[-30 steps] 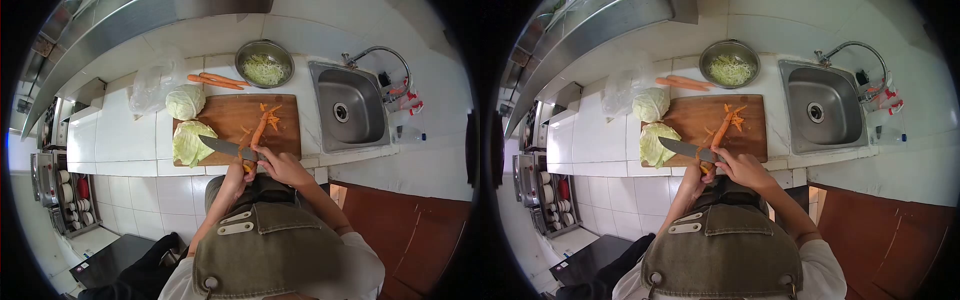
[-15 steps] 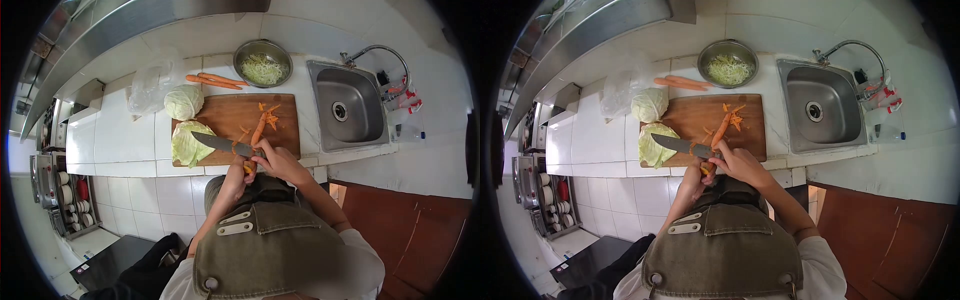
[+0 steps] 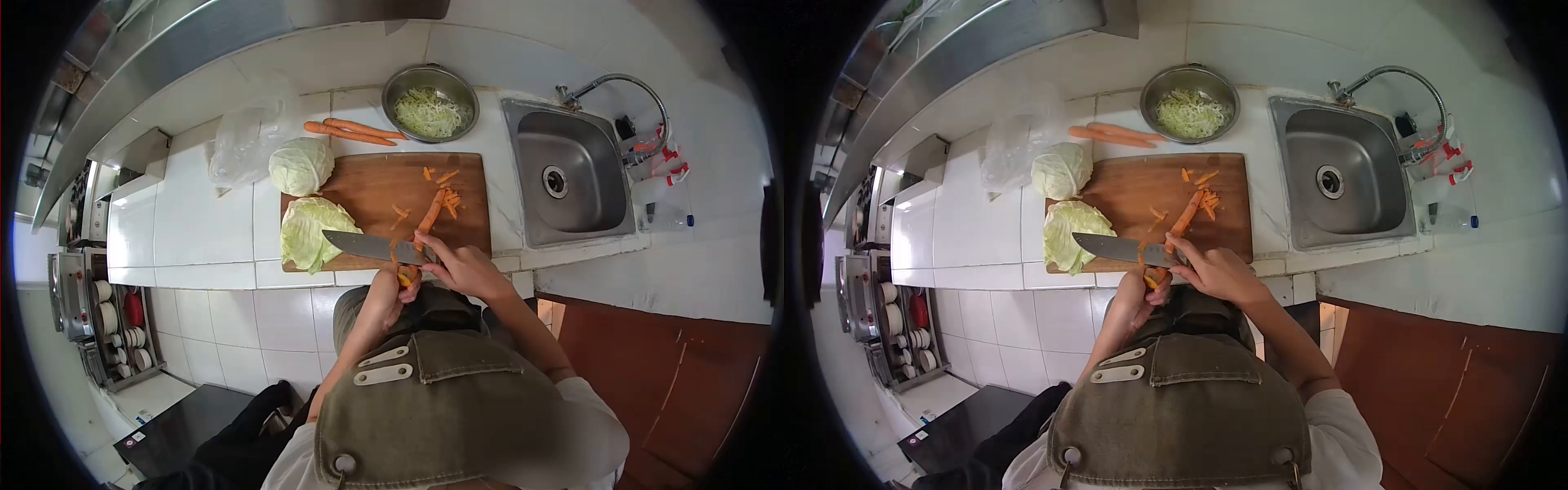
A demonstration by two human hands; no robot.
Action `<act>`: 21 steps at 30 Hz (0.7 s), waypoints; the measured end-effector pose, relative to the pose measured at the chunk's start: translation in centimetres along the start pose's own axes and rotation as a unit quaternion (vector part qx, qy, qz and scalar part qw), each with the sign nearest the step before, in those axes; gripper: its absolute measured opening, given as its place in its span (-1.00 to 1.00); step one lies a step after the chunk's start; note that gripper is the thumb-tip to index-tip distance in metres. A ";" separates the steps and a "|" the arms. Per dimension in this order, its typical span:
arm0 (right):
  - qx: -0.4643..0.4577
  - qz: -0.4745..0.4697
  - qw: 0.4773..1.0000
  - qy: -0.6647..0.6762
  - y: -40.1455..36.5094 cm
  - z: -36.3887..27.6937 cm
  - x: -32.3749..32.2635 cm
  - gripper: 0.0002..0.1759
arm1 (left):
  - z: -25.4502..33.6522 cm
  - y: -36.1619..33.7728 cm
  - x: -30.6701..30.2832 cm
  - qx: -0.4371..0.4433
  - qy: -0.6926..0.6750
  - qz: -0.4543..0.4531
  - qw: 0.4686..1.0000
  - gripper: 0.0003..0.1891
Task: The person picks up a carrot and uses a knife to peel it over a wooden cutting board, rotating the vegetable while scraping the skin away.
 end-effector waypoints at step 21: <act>0.145 0.063 0.944 0.291 1.9 1.8 -2.2 -0.68 | 0.8 -0.1 0.2 -0.013 0.028 0.026 0.999 -0.56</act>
Point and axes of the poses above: each hand's wrist, its own y-axis towards the middle knuckle, its own x-axis out of the palm, z = x × y, the point moved 1 cm from there along y, towards the middle knuckle, and after that the axes turned 15 degrees about y, right-handed, at the moved point
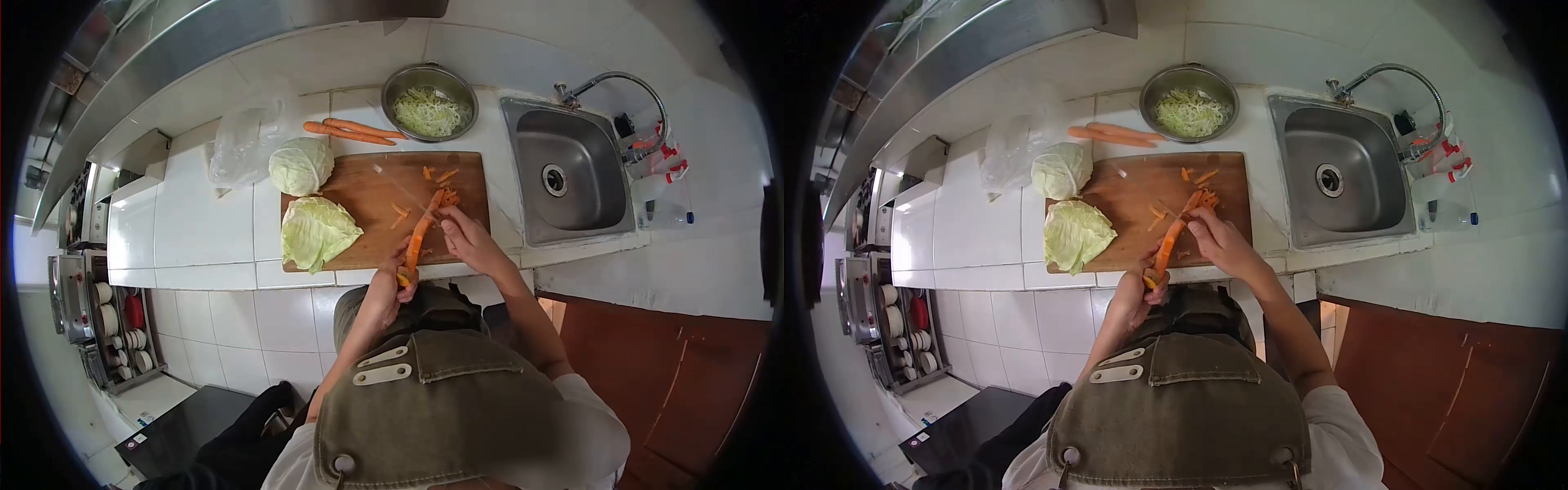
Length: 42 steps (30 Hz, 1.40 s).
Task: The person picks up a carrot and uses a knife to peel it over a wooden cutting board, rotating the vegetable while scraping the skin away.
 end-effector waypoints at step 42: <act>-0.068 -0.005 0.971 -0.227 -1.6 0.6 0.8 -0.45 | 0.0 0.3 0.4 0.021 0.070 0.033 0.997 -0.52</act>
Point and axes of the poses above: each hand's wrist, its own y-axis towards the middle knuckle, its own x-axis out of the palm, z = x × y, the point moved 1 cm from there along y, towards the middle knuckle, and after that the axes turned 15 degrees about y, right-handed, at the moved point
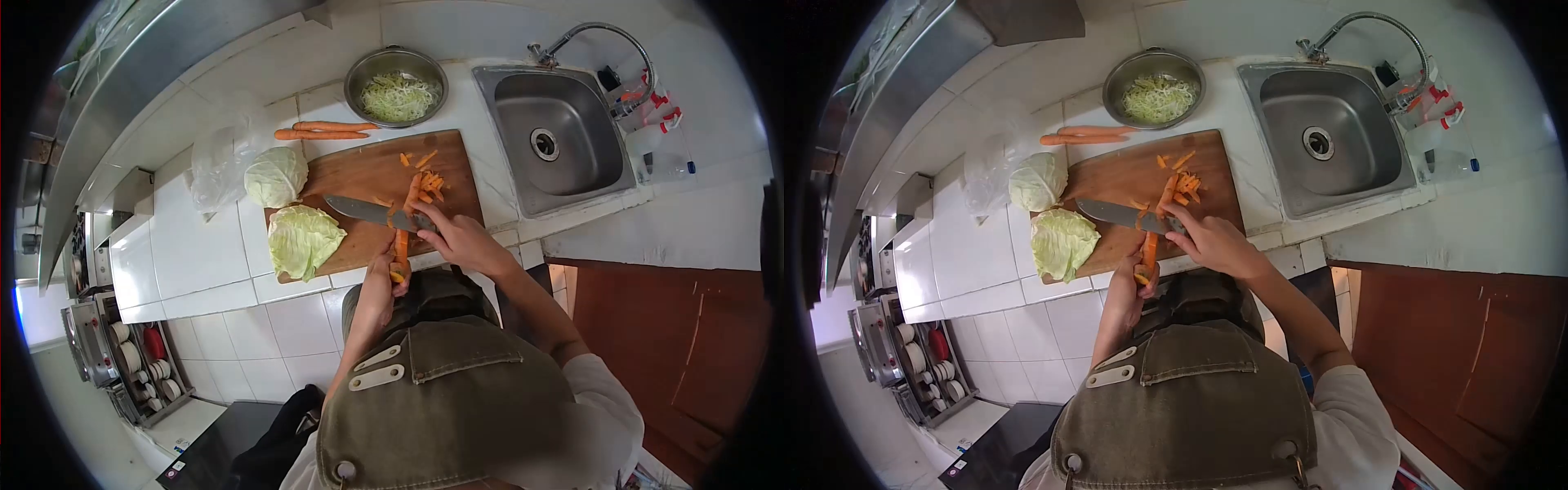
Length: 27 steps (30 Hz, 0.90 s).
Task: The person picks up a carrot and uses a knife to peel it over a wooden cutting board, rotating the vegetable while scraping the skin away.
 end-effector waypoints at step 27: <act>0.020 0.051 0.997 -0.050 1.4 1.9 0.4 -0.45 | 0.5 -1.1 0.2 0.007 0.064 0.005 0.998 -0.49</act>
Point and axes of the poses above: each hand's wrist, its own y-axis towards the middle knuckle, its own x-axis out of the palm, z = x × y, the point moved 1 cm from there along y, towards the middle knuckle, and after that the axes turned 15 degrees about y, right-handed, at the moved point
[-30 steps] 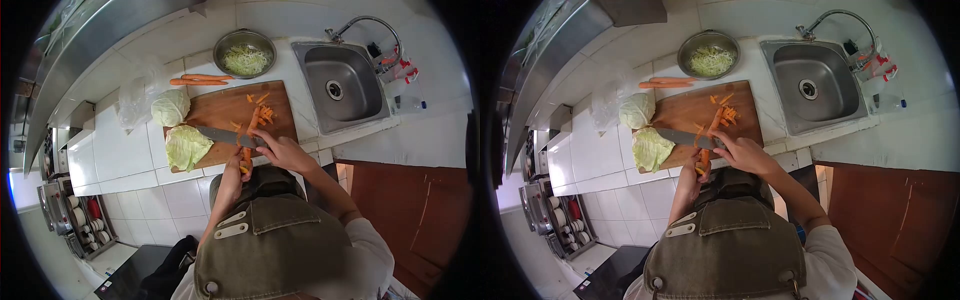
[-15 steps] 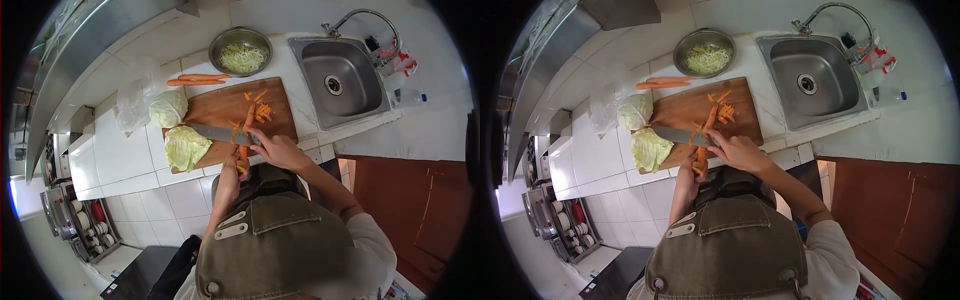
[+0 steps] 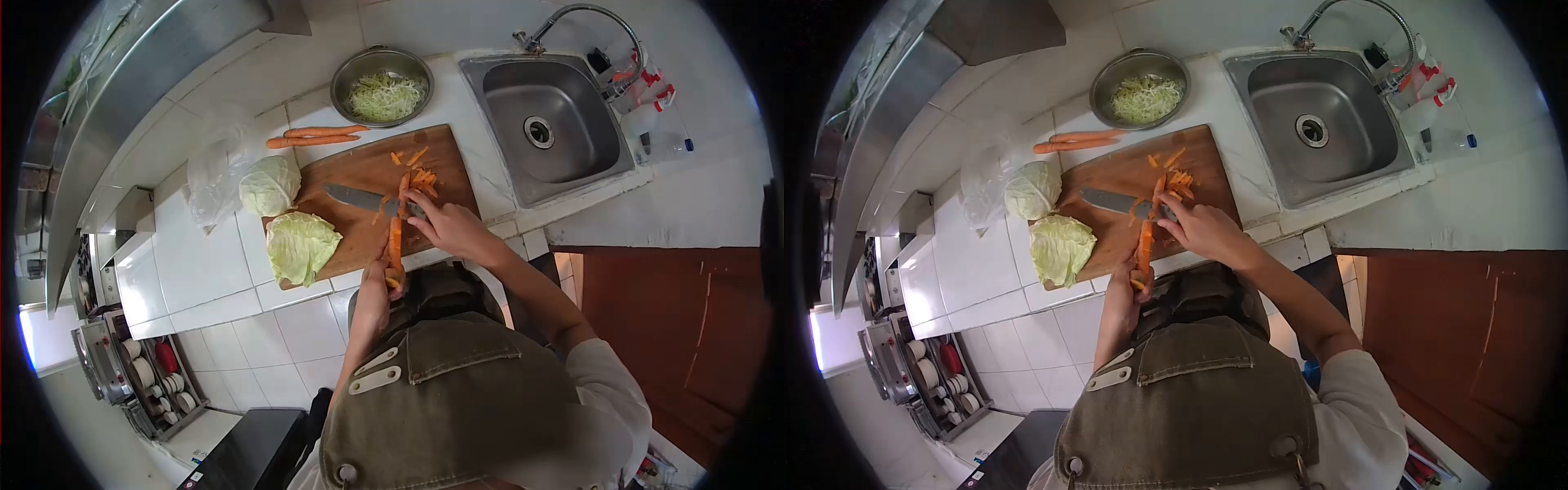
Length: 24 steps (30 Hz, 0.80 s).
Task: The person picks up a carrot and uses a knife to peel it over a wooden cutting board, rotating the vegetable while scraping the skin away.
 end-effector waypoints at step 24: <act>0.044 -0.001 0.997 -0.066 3.4 0.5 -0.6 -0.53 | -0.5 -0.2 -1.1 -0.010 0.024 0.013 1.000 -0.49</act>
Point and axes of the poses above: each hand's wrist, its own y-axis towards the middle knuckle, its own x-axis out of the palm, z = x × y, the point moved 1 cm from there along y, towards the middle knuckle, and after that the axes turned 15 degrees about y, right-handed, at the moved point
